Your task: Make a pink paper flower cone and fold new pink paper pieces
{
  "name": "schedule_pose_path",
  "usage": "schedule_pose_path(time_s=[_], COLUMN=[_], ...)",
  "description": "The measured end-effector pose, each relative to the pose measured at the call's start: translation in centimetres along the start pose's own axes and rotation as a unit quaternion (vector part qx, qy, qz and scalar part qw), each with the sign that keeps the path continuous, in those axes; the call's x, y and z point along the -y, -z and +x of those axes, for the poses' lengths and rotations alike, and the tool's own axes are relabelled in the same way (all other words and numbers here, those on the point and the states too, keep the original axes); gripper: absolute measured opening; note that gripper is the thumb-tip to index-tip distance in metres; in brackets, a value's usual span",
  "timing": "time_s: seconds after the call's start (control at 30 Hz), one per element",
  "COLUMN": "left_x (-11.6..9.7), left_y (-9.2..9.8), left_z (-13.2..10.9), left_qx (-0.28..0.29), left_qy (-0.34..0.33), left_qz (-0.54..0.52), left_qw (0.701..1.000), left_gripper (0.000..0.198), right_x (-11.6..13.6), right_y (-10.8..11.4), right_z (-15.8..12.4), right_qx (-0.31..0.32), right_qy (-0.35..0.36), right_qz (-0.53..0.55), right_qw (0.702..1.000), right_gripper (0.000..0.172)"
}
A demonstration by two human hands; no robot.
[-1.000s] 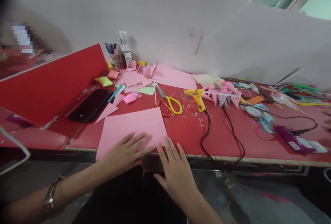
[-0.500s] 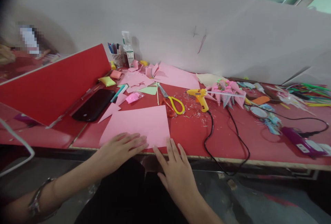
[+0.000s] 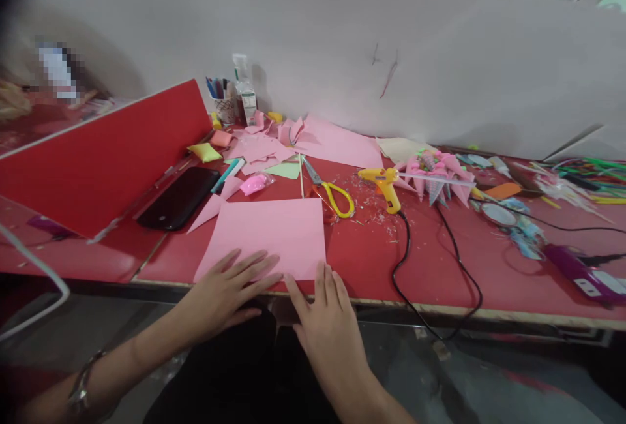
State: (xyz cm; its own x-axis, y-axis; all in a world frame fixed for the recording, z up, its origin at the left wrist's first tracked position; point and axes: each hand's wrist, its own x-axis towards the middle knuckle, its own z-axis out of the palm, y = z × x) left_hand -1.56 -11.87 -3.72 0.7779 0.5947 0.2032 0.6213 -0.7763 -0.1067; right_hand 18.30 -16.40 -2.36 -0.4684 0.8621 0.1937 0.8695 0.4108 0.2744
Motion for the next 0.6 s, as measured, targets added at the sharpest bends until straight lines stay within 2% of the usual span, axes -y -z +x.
schedule_pose_path(time_s=[0.37, 0.6], left_x=[1.0, 1.5], left_y=[-0.2, -0.5], left_z=[-2.7, -4.8], left_qx=[-0.083, -0.078], left_qy=[0.049, 0.083], left_qz=[0.020, 0.033], left_qw=[0.995, 0.993], left_gripper=[0.032, 0.037], right_x=[0.0, 0.0], right_y=[-0.3, -0.5], right_z=[-0.1, -0.3], right_qx=[-0.005, 0.000], right_qy=[-0.008, -0.010], right_qz=[-0.004, 0.009], right_qw=[1.000, 1.000], right_gripper=[0.059, 0.050])
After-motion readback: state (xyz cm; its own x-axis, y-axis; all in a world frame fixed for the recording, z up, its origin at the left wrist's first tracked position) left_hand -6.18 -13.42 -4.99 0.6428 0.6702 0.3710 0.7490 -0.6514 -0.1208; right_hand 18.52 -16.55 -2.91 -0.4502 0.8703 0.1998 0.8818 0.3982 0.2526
